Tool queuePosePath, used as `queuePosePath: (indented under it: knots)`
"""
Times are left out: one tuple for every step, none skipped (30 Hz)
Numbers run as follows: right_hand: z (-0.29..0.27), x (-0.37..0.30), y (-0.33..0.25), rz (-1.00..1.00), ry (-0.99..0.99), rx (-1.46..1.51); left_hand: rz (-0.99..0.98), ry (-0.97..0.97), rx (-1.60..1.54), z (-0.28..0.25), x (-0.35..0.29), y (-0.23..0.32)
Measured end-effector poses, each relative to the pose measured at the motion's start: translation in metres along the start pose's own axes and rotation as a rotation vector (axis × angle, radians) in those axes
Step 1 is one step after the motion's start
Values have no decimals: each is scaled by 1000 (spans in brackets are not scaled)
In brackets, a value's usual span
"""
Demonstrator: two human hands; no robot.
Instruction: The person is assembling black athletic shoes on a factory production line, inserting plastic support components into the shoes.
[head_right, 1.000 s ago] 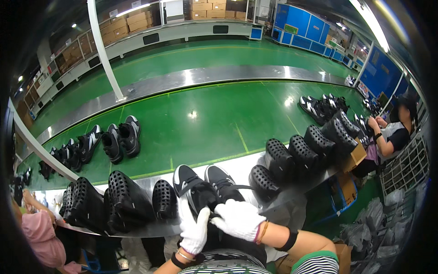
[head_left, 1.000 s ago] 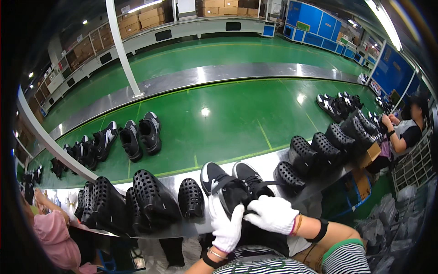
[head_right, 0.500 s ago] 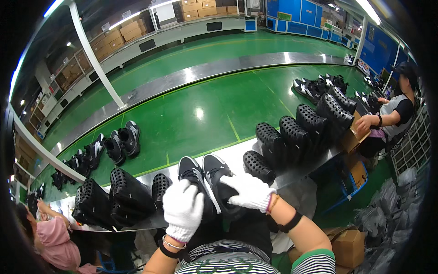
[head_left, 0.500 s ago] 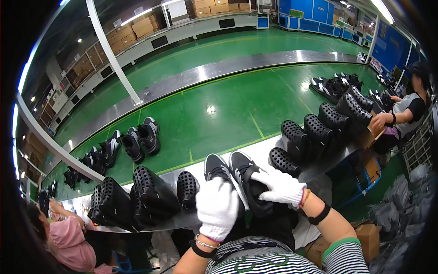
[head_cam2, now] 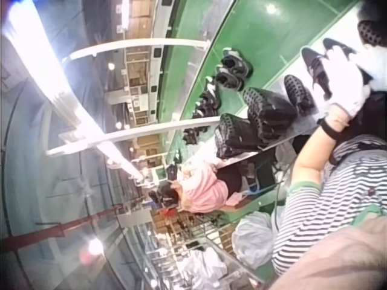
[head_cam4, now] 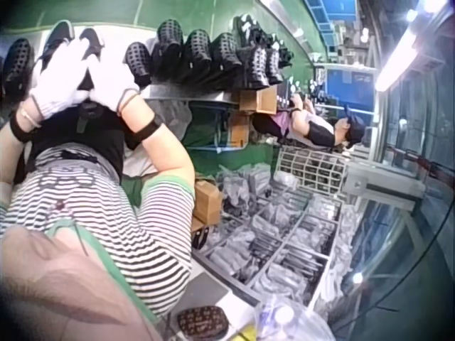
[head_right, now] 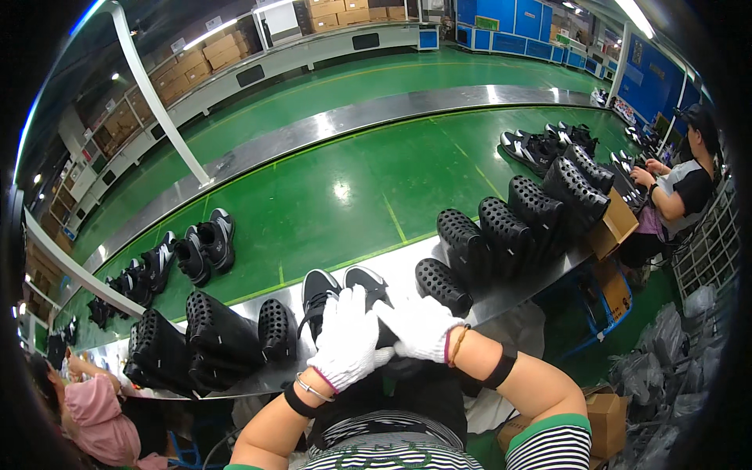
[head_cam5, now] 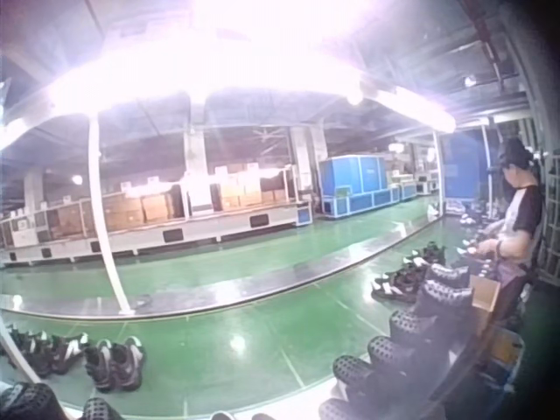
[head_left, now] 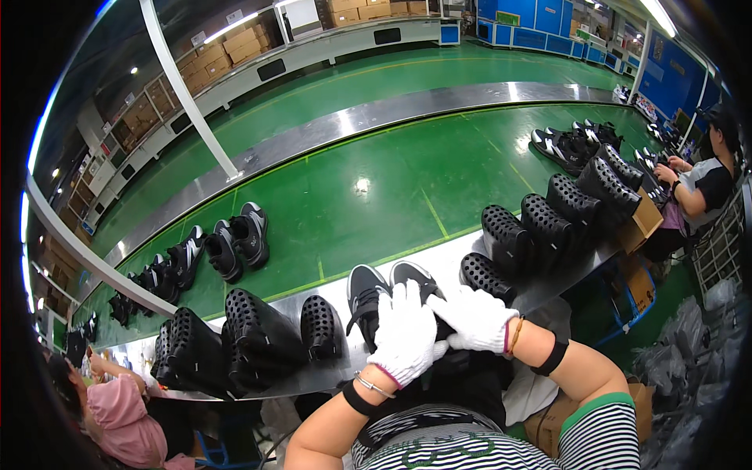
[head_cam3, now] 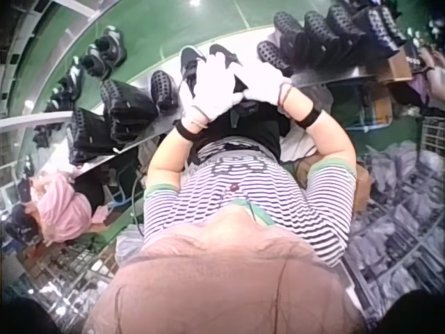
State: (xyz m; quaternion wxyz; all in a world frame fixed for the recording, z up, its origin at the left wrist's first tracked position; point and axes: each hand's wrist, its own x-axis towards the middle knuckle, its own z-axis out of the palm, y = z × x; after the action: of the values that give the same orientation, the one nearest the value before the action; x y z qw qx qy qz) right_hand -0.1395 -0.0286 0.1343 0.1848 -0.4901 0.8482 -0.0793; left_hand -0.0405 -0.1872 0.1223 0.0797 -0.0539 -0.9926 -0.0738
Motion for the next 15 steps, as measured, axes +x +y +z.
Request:
queuePosePath:
  knots:
    - [12,3,5,-80,183,-56,2,1,-5,0,0,-2]
    - [21,5,10,-161,366,-112,32,48,2,0,1,-4]
    - [25,10,13,-110,423,-20,54,96,11,0,1,-6]
    - [30,13,16,-113,419,-22,49,97,8,1,6,-7]
    - [35,16,19,-106,503,116,-27,48,-89,4,14,-9]
    - [40,20,20,-96,591,257,-100,-1,-183,8,17,-12]
    - [37,28,14,-70,648,320,-89,142,-218,17,17,-22]
    - [32,26,6,78,548,493,-117,174,-281,23,15,-31]
    - [39,28,9,4,599,505,-119,203,-342,25,15,-36]
    - [44,29,12,-70,648,516,-122,233,-402,25,14,-39]
    - [45,26,15,-69,650,518,-120,230,-401,25,14,-42]
    - [45,23,17,-65,625,520,-132,169,-428,22,15,-43]
    - [45,21,17,-62,600,522,-144,109,-456,20,16,-44]
    - [42,25,17,32,544,524,-147,108,-455,22,16,-46]
    - [43,30,22,111,495,556,-160,105,-438,27,18,-47]
